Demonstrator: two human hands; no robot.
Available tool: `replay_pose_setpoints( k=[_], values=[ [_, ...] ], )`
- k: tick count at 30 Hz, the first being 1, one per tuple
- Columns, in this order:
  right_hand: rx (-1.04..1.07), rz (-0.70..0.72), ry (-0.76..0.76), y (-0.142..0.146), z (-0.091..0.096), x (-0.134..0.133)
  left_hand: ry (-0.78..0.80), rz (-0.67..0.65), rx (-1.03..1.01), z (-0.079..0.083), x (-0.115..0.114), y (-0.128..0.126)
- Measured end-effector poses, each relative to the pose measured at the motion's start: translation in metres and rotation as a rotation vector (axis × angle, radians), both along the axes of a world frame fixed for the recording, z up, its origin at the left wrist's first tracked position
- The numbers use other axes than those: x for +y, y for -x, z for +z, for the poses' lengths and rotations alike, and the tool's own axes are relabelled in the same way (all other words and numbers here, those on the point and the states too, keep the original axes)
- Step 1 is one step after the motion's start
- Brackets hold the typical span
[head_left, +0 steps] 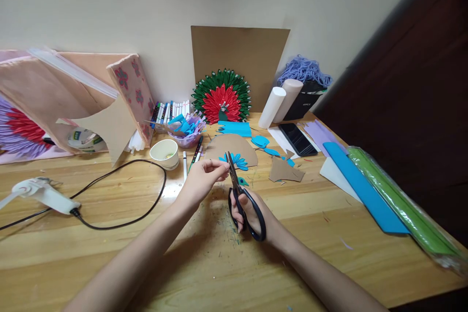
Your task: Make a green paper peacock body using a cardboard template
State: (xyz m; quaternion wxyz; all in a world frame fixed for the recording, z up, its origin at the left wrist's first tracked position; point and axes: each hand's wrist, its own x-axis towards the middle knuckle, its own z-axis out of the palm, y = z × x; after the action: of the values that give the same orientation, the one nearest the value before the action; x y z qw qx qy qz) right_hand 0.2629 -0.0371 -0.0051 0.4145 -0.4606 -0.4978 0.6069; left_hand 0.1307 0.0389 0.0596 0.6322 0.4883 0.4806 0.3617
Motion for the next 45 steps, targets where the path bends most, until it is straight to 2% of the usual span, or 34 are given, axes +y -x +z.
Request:
replay_pose_setpoints(
  k=[8, 14, 19, 23, 33, 45],
  values=[
    [0.001, -0.037, 0.033, 0.001, -0.004, 0.002, 0.067, 0.018, -0.02, 0.002, 0.0, 0.0],
    [0.025, -0.073, 0.073, 0.003, 0.007, 0.0, 0.052, 0.053, -0.027, -0.003, 0.004, 0.003],
    [0.146, -0.103, 0.053, -0.001, 0.017, 0.003, -0.007, 0.005, 0.0, -0.005, 0.004, 0.006],
    [0.131, -0.157, 0.041, -0.009, 0.02, 0.01, 0.003, -0.017, -0.003, 0.0, 0.001, 0.004],
    [-0.072, 0.06, -0.032, -0.012, 0.022, 0.003, -0.056, -0.006, 0.096, 0.008, 0.002, 0.005],
    [-0.114, 0.046, 0.04, -0.008, 0.023, 0.004, -0.061, -0.031, 0.166, 0.009, 0.002, 0.008]
  ],
)
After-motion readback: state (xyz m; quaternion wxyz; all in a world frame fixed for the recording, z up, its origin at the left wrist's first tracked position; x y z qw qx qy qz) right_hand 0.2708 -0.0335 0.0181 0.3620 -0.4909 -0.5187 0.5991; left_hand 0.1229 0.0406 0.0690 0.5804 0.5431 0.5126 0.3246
